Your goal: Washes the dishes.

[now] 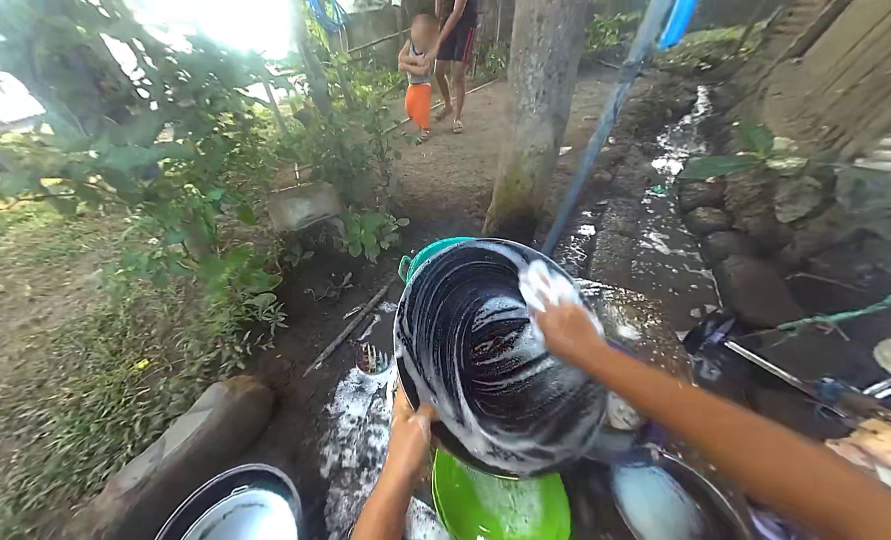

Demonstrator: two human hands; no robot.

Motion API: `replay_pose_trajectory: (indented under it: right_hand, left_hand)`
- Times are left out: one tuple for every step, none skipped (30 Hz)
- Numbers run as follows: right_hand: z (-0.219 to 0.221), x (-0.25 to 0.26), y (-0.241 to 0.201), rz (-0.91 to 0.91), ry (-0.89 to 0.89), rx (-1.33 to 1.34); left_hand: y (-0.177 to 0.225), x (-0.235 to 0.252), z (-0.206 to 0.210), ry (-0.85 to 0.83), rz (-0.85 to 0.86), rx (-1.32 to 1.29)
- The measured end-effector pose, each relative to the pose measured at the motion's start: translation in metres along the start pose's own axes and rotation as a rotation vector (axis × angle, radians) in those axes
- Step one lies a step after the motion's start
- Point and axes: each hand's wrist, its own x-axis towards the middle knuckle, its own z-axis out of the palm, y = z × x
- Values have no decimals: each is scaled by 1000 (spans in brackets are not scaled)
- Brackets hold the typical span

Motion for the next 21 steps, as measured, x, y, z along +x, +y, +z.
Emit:
replay_pose_trajectory:
  right_hand:
    - [11,-25,-22,61,-119,76]
    - [24,-45,-49,80,-209,203]
    - [31,-57,-81,90,-277,370]
    - [30,-60,-113,92,-321,543]
    - [24,-57,-139,66,-354,685]
    - [16,-53,-156,-13,-350,779]
    - [10,-52,-162,-130,-330,794]
    - [5,-55,-158,-259,-316,704]
    - [1,-59,-142,-349,-310,556]
    - [-4,-63,-120,-371,-332,391]
    - [-8,-64,-95,-367,-321,244]
    - [-7,-64,-74,-399,-195,129]
    - [-4,-61,-63,-480,38,45]
    - [-4,-56,-64,-551,242,16]
    - [-7,-53,-79,-587,356,40]
    - [-11,-54,-103,-587,381,99]
    - [-16,-55,-127,-561,352,177]
    - [-19,-58,-146,-523,260,283]
    - [-20,-63,-155,-477,113,405]
    - [-16,-66,-152,-441,-44,500]
    - [-7,-67,-136,-423,-201,560]
  left_hand:
    - [-1,1,2,19,22,3]
    - [-6,2,7,37,36,8]
    - [-13,4,14,63,41,10]
    - [-20,6,19,84,47,9]
    - [-25,9,22,95,50,0]
    - [-26,15,21,123,58,-5]
    - [-21,20,13,142,56,4]
    - [-10,24,1,153,28,22]
    - [5,29,-12,166,-9,45]
    - [21,32,-23,154,-34,70]
    - [37,33,-31,130,-34,99]
    - [51,33,-34,108,-5,126]
    - [59,31,-32,99,30,139]
    - [61,28,-26,102,54,129]
    - [55,23,-16,124,42,89]
    - [43,18,-2,149,-2,47]
    - [29,15,11,162,-54,-5]
    - [20,16,18,168,-88,-47]
    - [17,18,16,156,-118,-83]
    - [16,20,10,149,-148,-93]
    - [15,21,2,143,-174,-95]
